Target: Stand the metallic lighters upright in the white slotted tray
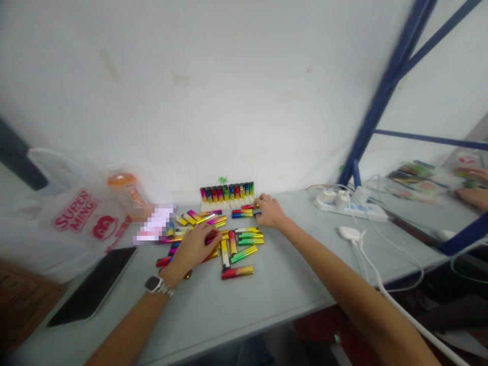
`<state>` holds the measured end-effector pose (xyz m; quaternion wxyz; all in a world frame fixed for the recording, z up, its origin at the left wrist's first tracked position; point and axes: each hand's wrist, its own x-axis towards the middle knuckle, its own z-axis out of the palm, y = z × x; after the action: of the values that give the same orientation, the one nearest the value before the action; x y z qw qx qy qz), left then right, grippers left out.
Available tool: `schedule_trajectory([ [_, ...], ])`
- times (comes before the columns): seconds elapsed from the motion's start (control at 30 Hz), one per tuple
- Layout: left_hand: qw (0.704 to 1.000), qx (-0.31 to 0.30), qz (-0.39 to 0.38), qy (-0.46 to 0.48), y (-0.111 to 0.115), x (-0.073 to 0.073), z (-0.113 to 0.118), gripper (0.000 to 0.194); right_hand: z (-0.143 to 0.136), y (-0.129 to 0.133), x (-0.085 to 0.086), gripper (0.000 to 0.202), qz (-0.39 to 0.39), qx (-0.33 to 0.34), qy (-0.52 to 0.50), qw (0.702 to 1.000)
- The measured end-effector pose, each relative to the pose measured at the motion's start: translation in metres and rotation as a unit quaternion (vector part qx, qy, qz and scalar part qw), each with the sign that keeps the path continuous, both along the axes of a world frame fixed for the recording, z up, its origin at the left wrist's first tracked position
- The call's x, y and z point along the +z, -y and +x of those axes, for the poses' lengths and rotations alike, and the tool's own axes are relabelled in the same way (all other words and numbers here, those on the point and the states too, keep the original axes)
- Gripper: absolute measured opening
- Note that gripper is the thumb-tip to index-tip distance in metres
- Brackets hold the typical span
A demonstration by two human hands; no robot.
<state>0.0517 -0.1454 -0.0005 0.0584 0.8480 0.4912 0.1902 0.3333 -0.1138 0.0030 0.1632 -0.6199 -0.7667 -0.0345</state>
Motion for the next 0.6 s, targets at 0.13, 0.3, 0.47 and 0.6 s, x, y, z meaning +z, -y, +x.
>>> schedule_trajectory([
  [0.13, 1.000, -0.001, 0.004, -0.003, 0.000, 0.000, 0.001, 0.024, 0.009, 0.014, 0.001, 0.033, -0.051, 0.000, 0.030, 0.998],
  [0.3, 0.999, 0.001, 0.034, -0.033, 0.004, 0.001, 0.004, 0.026, 0.003, 0.013, -0.008, 0.028, -0.053, 0.009, -0.058, 0.997],
  [0.47, 0.993, -0.013, 0.102, -0.055, 0.004, 0.007, 0.018, 0.030, -0.003, 0.014, -0.019, 0.019, -0.038, 0.031, -0.188, 0.981],
  [0.6, 0.994, -0.059, 0.089, 0.015, -0.006, 0.020, 0.044, 0.026, -0.013, 0.018, -0.011, 0.015, 0.021, 0.078, -0.326, 0.942],
])
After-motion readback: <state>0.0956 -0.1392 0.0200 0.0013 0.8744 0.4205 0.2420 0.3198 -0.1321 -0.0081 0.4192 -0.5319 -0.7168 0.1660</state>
